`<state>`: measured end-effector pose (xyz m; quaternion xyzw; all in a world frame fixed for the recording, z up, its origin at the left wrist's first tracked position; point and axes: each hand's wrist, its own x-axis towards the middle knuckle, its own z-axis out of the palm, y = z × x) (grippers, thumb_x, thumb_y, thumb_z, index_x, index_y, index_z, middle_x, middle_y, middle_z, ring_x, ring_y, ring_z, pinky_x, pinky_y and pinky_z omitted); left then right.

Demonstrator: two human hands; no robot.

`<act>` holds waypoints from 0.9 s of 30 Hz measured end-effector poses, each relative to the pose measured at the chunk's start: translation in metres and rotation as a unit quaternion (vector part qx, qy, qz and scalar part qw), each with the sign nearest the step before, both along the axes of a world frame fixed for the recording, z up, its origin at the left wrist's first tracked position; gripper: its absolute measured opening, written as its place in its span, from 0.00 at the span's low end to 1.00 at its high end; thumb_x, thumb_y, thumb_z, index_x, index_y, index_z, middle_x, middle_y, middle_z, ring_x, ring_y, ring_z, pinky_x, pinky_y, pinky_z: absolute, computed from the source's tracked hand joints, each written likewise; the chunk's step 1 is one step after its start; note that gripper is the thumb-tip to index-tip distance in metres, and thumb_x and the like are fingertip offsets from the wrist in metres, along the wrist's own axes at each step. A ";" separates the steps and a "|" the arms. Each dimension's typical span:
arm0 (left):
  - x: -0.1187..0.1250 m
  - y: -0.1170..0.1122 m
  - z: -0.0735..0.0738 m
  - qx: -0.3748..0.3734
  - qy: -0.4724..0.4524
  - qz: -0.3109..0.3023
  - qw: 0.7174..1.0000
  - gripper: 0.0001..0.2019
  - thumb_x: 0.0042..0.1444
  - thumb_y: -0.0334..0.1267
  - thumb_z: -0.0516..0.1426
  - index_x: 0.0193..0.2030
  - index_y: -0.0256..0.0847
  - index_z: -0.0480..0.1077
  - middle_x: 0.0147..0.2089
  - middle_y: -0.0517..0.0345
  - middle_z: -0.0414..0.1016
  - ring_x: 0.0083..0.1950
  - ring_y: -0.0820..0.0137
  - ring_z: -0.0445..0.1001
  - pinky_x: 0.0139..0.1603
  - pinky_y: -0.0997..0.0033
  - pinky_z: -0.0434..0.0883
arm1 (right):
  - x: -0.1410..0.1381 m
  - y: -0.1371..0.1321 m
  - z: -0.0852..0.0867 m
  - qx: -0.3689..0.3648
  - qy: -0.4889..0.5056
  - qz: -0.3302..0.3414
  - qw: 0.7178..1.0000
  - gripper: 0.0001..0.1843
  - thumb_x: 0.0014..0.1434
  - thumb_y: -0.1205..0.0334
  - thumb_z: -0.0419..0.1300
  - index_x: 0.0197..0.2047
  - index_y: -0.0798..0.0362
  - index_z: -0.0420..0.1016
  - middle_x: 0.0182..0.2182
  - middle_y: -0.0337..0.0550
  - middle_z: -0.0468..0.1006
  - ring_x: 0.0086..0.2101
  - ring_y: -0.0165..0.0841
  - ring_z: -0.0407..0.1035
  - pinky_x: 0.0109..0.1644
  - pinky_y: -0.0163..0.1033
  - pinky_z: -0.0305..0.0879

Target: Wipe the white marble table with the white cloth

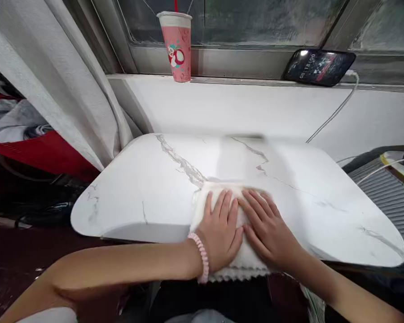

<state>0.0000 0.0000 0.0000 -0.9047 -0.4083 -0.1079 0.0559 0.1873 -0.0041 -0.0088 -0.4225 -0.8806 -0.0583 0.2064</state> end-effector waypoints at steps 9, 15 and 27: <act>0.029 0.046 0.003 -0.060 0.000 0.001 0.998 0.32 0.68 0.47 0.39 0.69 0.21 0.53 0.72 0.32 0.50 0.74 0.50 0.46 0.70 0.35 0.44 | 0.034 0.054 0.001 -0.053 0.036 0.036 0.997 0.32 0.67 0.58 0.47 0.73 0.49 0.46 0.67 0.50 0.59 0.66 0.44 0.51 0.68 0.58 0.50; 0.060 0.151 0.006 -0.111 -0.027 0.040 0.993 0.29 0.67 0.43 0.41 0.69 0.27 0.52 0.73 0.39 0.50 0.74 0.57 0.47 0.72 0.41 0.40 | 0.053 0.154 -0.010 -0.051 0.101 -0.057 0.992 0.24 0.66 0.52 0.47 0.62 0.49 0.67 0.61 0.49 0.69 0.62 0.45 0.60 0.65 0.56 0.56; 0.083 0.270 0.006 -0.092 -0.023 0.012 0.995 0.26 0.67 0.41 0.41 0.68 0.29 0.54 0.72 0.42 0.54 0.73 0.63 0.50 0.73 0.50 0.42 | 0.057 0.256 -0.006 -0.059 0.079 -0.146 0.984 0.26 0.63 0.57 0.44 0.61 0.56 0.66 0.60 0.52 0.69 0.61 0.45 0.60 0.65 0.53 0.54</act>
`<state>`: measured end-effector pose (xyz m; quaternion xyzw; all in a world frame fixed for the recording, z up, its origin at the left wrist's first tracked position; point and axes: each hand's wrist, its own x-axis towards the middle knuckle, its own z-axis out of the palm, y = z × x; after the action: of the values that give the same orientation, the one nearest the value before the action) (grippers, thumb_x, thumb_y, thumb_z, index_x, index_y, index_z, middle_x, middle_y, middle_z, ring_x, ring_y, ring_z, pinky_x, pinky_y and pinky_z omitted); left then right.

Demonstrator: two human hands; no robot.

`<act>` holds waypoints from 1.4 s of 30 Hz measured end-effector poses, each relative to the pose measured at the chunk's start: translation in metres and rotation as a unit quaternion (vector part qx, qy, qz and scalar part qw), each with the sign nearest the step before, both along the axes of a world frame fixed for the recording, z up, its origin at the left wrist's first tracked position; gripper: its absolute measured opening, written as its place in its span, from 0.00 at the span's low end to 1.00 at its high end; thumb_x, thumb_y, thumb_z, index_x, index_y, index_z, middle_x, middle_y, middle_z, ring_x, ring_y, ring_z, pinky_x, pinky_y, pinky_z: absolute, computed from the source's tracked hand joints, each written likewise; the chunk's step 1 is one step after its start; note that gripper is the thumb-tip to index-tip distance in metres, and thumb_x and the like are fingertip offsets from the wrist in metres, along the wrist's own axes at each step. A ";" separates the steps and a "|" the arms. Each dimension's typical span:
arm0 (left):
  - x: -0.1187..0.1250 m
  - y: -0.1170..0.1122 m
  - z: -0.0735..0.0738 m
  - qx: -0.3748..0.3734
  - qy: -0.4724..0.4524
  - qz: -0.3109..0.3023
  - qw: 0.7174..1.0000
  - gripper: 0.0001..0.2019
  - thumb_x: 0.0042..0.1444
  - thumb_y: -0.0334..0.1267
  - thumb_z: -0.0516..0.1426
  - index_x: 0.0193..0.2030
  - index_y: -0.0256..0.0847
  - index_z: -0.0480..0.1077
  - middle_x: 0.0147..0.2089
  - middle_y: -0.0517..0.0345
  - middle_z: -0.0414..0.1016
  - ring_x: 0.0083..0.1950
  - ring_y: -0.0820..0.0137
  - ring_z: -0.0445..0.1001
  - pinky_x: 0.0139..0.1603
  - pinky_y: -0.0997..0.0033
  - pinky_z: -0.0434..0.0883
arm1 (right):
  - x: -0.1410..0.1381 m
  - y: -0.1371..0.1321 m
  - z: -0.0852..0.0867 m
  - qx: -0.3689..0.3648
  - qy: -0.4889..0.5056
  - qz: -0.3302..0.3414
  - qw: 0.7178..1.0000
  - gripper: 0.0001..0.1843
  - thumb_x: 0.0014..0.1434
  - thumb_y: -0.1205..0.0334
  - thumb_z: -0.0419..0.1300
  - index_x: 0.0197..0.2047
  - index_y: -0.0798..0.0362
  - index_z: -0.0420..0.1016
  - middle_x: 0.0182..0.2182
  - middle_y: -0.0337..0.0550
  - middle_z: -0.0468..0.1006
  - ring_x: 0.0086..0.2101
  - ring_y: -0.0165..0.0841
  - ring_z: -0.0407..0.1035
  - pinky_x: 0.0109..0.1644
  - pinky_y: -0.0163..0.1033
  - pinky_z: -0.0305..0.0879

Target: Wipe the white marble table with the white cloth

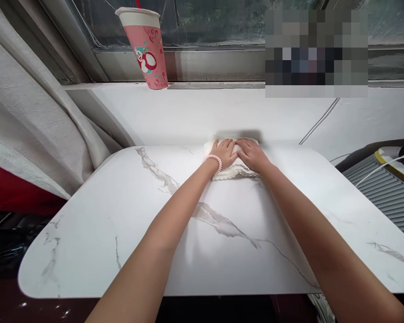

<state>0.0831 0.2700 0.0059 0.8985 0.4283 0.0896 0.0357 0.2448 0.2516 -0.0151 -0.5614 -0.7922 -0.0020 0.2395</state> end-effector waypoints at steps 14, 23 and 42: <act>-0.005 -0.051 -0.003 -0.003 0.018 -0.013 1.000 0.27 0.67 0.41 0.40 0.70 0.32 0.52 0.74 0.46 0.50 0.74 0.63 0.47 0.73 0.50 0.40 | -0.004 -0.067 -0.004 -0.028 0.000 -0.053 0.998 0.28 0.66 0.52 0.44 0.64 0.55 0.64 0.66 0.50 0.62 0.66 0.43 0.53 0.70 0.54 0.47; -0.012 -0.177 -0.001 0.010 0.006 -0.013 1.000 0.28 0.67 0.42 0.40 0.69 0.29 0.54 0.73 0.41 0.50 0.74 0.58 0.47 0.73 0.44 0.42 | 0.003 -0.189 -0.001 -0.011 -0.031 0.022 0.999 0.28 0.69 0.49 0.41 0.68 0.49 0.56 0.67 0.47 0.60 0.67 0.42 0.50 0.70 0.57 0.49; 0.018 -0.229 -0.001 -0.015 0.000 -0.066 0.998 0.31 0.66 0.46 0.40 0.69 0.25 0.53 0.73 0.37 0.49 0.74 0.54 0.47 0.72 0.40 0.43 | 0.039 -0.242 0.005 -0.017 -0.065 0.051 0.996 0.30 0.69 0.54 0.43 0.72 0.46 0.45 0.67 0.49 0.58 0.67 0.45 0.50 0.69 0.61 0.51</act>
<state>0.1012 0.0414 0.0047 0.9240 0.3697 0.0809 0.0549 0.2835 0.0098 -0.0100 -0.5228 -0.8337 -0.0132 0.1776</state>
